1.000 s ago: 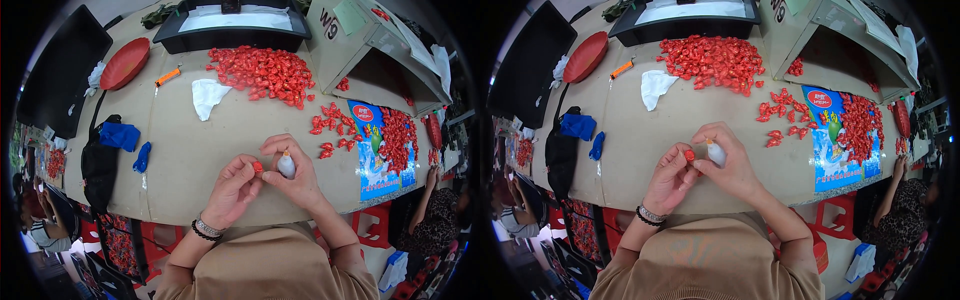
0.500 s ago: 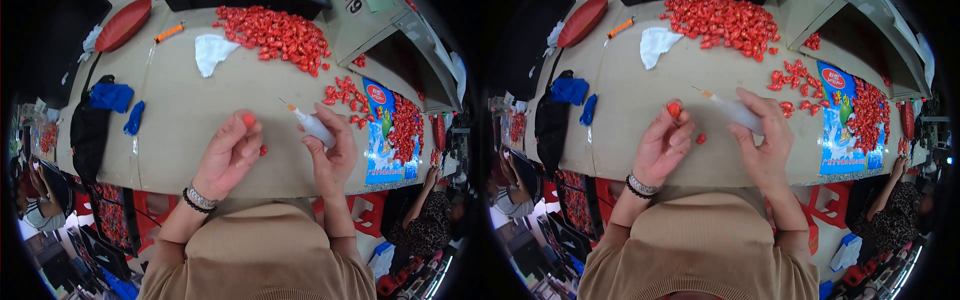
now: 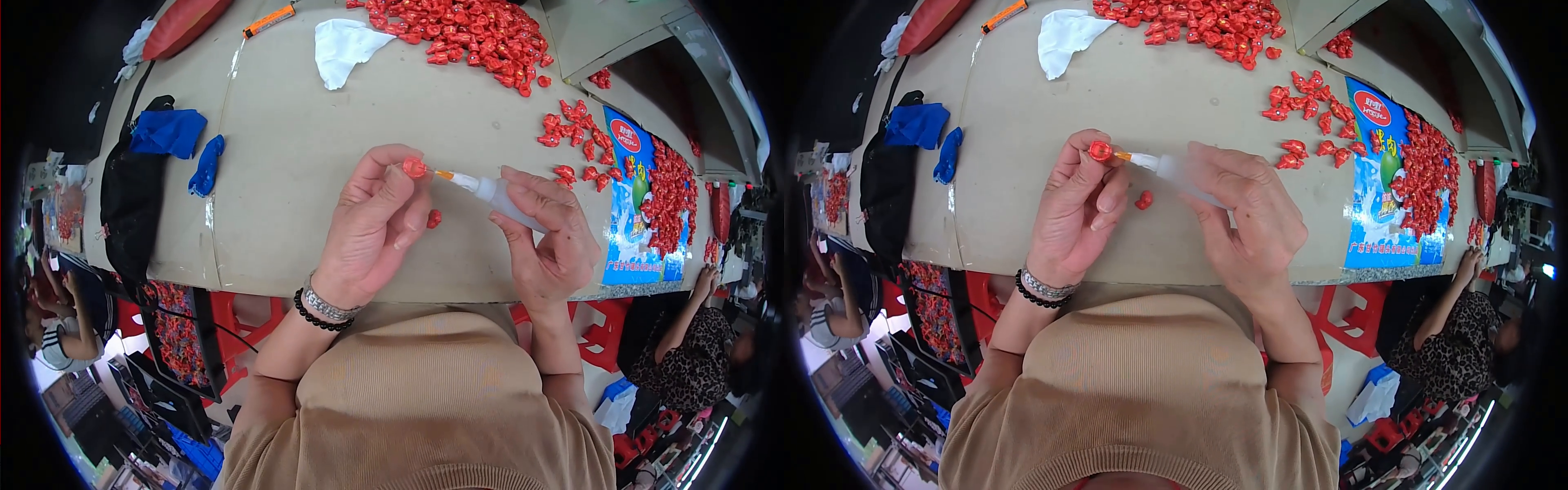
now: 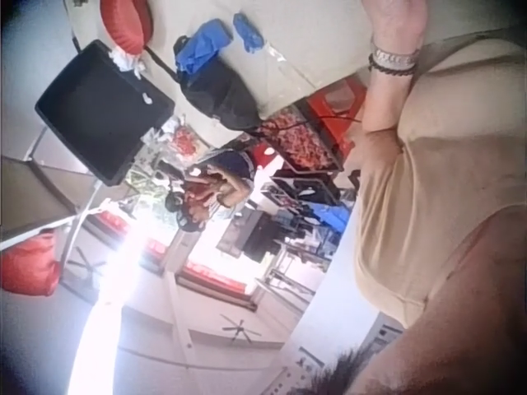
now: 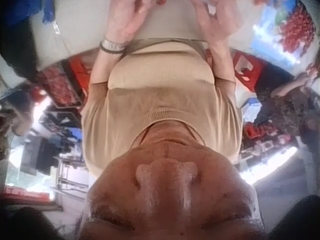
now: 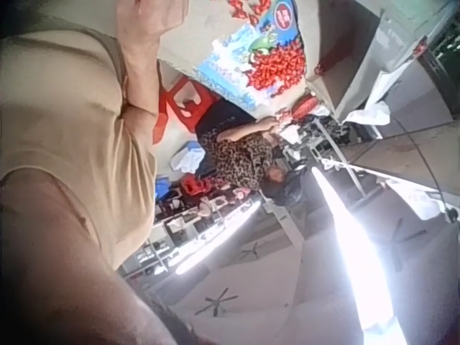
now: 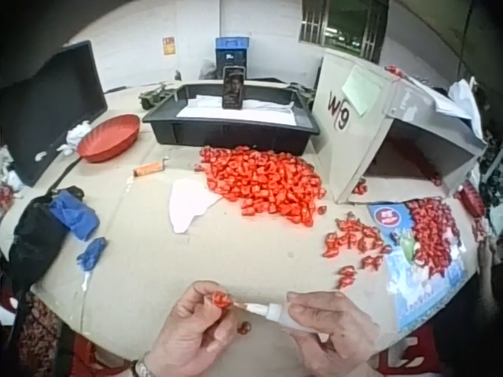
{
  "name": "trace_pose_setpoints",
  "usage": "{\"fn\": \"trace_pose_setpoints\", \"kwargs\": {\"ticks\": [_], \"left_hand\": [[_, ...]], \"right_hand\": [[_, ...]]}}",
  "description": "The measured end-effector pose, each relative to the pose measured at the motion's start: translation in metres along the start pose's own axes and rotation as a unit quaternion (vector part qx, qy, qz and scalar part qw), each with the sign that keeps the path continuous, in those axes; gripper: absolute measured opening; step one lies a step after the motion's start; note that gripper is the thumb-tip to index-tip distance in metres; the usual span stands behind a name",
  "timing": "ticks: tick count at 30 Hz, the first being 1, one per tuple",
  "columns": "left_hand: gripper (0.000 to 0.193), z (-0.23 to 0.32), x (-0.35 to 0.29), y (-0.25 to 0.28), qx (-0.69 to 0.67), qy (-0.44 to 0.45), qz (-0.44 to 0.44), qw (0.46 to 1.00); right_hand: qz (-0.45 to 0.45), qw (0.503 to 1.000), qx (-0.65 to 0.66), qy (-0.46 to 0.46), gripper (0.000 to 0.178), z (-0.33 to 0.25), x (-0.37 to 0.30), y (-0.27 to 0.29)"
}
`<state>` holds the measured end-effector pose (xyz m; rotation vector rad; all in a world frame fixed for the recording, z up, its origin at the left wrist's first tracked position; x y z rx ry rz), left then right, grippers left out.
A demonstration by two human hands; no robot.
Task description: The person assembles small plastic parts by applying glue to the pieces using a dispenser bottle and pressing them together by hand.
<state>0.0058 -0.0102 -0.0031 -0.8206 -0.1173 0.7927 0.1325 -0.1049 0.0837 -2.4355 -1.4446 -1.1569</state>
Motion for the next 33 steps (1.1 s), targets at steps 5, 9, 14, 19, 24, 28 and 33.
{"fn": "trace_pose_setpoints", "kwargs": {"ticks": [5,9,14,19,24,28,33], "left_hand": [[0.016,-0.0004,-0.0001,0.0026,0.025,-0.009,0.003,1.0],[0.016,-0.0002,-0.0002,0.0001,0.024,-0.001,0.009,1.0],[0.018,0.0002,-0.0001,-0.0013,0.036,0.001,0.011,0.999],[0.017,-0.001,-0.0007,0.0006,0.028,0.009,-0.012,0.999],[0.018,-0.0009,0.0005,-0.0001,0.028,0.011,-0.012,0.999],[0.017,-0.0005,-0.0004,0.001,0.033,0.013,0.0,0.999],[0.015,0.0011,-0.0003,0.0005,0.033,0.01,0.0,0.999]], "right_hand": [[-0.017,1.0,-0.015,-0.002,0.027,0.0001,0.0002,-0.0035],[-0.022,1.0,-0.018,0.005,0.027,-0.001,0.0013,-0.0039],[-0.02,1.0,-0.014,0.01,0.027,0.0001,0.0014,-0.0042],[-0.025,0.999,-0.024,-0.004,0.027,0.0008,0.002,-0.0057],[-0.029,0.999,-0.033,-0.003,0.028,0.0016,0.0033,-0.0047],[-0.026,0.999,-0.043,-0.007,0.028,-0.0006,0.0042,-0.0047],[-0.012,0.999,-0.034,-0.016,0.028,-0.0015,0.004,-0.001]]}}
Point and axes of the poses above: each hand's wrist, its own x-axis towards the middle knuckle, its own y-axis out of the back of the hand, z = x × y, the point moved 7 cm from there along x, towards the middle knuckle, and after that the axes turned 15 degrees about x, right-handed, at the moved point
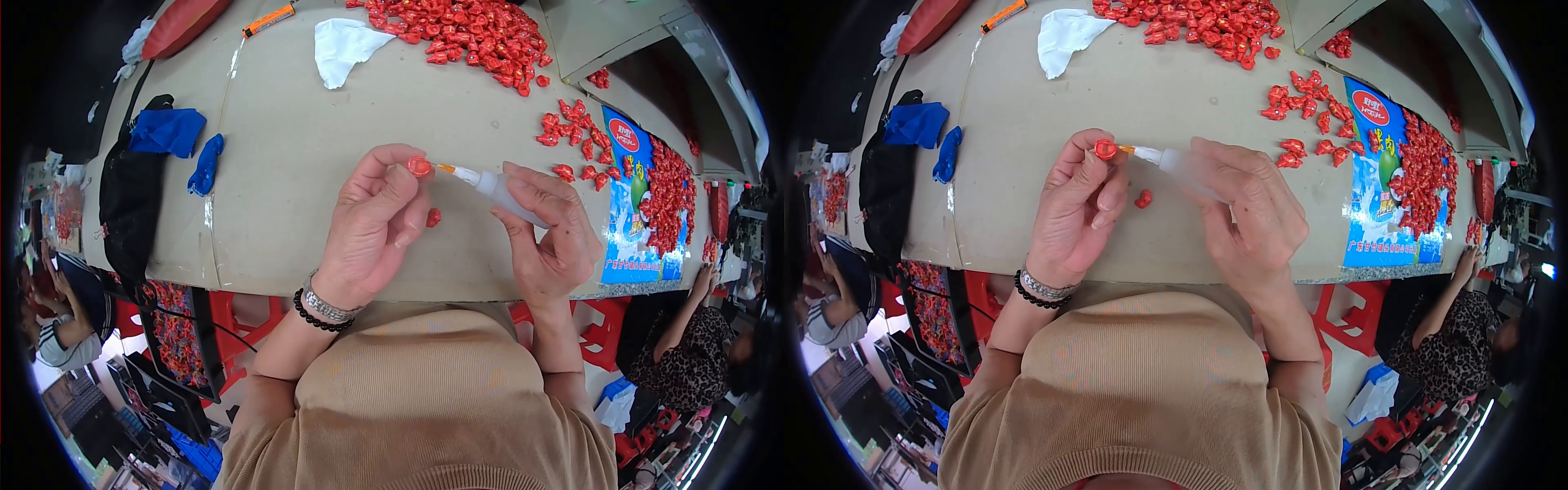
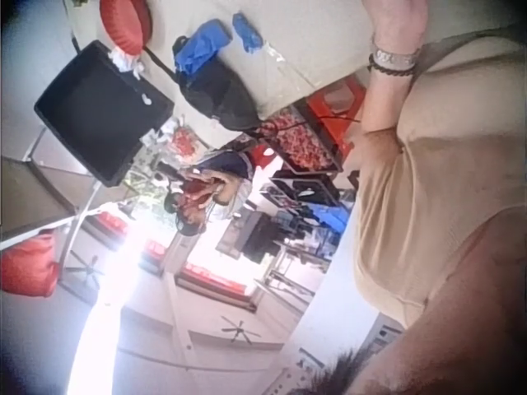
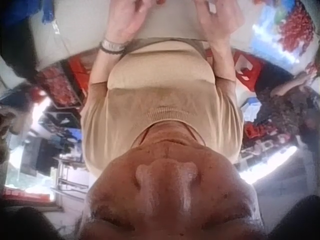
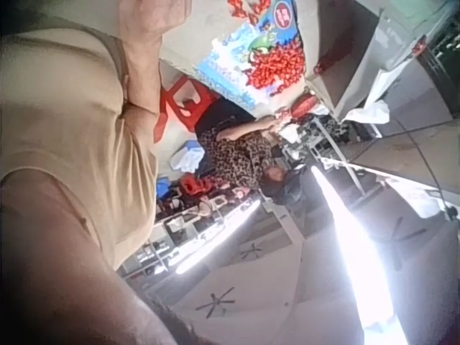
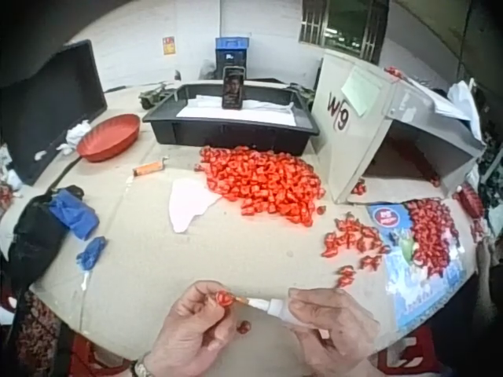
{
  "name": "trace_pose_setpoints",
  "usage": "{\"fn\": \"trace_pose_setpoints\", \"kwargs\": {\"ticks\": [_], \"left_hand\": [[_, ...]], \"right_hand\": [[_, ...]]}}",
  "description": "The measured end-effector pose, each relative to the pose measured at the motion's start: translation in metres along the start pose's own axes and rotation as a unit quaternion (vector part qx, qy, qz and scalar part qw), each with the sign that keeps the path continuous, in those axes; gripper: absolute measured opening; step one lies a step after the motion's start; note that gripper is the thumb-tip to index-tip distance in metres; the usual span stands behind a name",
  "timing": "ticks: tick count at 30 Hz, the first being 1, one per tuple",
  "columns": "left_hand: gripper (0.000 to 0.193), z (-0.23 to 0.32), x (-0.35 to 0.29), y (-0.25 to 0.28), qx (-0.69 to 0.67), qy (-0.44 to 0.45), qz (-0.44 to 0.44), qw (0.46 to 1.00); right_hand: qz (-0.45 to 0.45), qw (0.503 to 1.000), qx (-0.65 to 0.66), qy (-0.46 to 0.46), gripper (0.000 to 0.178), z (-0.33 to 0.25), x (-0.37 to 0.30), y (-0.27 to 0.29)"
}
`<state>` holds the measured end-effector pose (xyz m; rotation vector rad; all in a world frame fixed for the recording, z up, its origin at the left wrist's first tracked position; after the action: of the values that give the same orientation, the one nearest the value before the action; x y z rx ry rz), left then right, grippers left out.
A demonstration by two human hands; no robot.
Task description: The person assembles small plastic parts by applying glue to the pieces using a dispenser bottle and pressing them together by hand.
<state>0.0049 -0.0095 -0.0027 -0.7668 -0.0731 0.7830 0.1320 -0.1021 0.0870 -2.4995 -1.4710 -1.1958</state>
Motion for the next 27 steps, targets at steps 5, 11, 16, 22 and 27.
{"fn": "trace_pose_setpoints", "kwargs": {"ticks": [5,11,16,22,27], "left_hand": [[0.017,0.001,0.0,-0.001,0.014,-0.016,0.016,1.0],[0.014,0.002,0.0,0.001,0.017,-0.015,0.009,1.0],[0.014,0.007,-0.001,0.004,0.042,-0.041,0.033,0.998],[0.018,0.011,-0.001,0.006,0.082,-0.084,0.048,0.992],[0.019,0.014,-0.003,0.006,0.101,-0.102,0.054,0.988]], "right_hand": [[-0.004,1.0,-0.01,0.015,0.029,0.003,-0.001,-0.001],[-0.01,1.0,-0.011,0.006,0.029,0.004,-0.001,-0.002],[0.003,1.0,0.002,0.014,0.028,0.003,-0.001,0.002],[0.005,1.0,0.004,-0.004,0.028,0.004,-0.002,0.001],[-0.002,1.0,-0.008,0.002,0.028,0.004,-0.002,-0.001]]}}
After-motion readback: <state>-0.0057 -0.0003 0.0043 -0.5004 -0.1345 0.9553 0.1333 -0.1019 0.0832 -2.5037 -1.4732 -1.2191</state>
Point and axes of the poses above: each hand's wrist, its own x-axis towards the middle knuckle, its own y-axis out of the back of the hand, z = x × y, the point moved 7 cm from there along x, towards the middle knuckle, and after that the axes turned 15 degrees about x, right-handed, at the moved point
